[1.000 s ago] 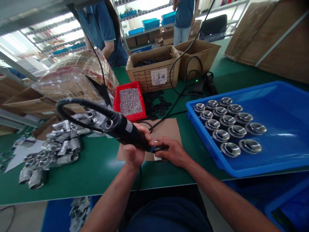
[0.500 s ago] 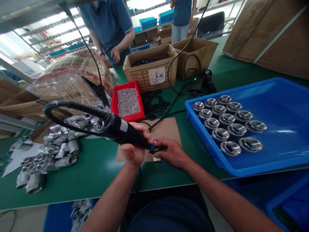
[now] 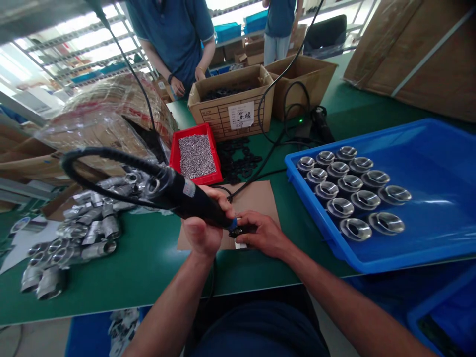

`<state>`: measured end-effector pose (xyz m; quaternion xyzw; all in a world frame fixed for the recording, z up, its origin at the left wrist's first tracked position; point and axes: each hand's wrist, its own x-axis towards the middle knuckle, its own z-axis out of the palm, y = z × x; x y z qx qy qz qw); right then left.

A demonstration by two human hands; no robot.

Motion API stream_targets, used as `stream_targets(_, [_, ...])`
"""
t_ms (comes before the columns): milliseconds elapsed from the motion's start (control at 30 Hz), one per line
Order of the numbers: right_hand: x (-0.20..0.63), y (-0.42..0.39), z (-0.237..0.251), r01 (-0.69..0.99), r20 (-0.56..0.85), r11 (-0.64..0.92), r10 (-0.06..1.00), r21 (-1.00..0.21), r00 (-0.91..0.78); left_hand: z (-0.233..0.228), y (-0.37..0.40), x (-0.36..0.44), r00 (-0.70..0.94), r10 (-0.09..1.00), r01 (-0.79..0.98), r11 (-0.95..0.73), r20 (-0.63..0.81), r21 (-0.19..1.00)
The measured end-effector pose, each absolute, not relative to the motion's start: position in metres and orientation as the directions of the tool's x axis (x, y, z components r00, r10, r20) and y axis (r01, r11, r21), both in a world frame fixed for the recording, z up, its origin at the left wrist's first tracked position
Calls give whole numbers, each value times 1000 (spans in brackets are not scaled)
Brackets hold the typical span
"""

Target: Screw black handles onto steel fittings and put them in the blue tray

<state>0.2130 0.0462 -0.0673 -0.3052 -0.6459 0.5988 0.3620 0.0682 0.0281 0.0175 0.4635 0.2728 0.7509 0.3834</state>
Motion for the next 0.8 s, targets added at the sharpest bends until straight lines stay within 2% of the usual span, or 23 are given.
stream_targets(300, [214,46,-64,-32,95,92,829,-995,-551,21,21,74,-275,828,-388,-561,490,731])
stream_targets(800, [212,46,-68,-8,122,141,824,-990,-553,20,18,72,-282,814,-304,-578,507,758])
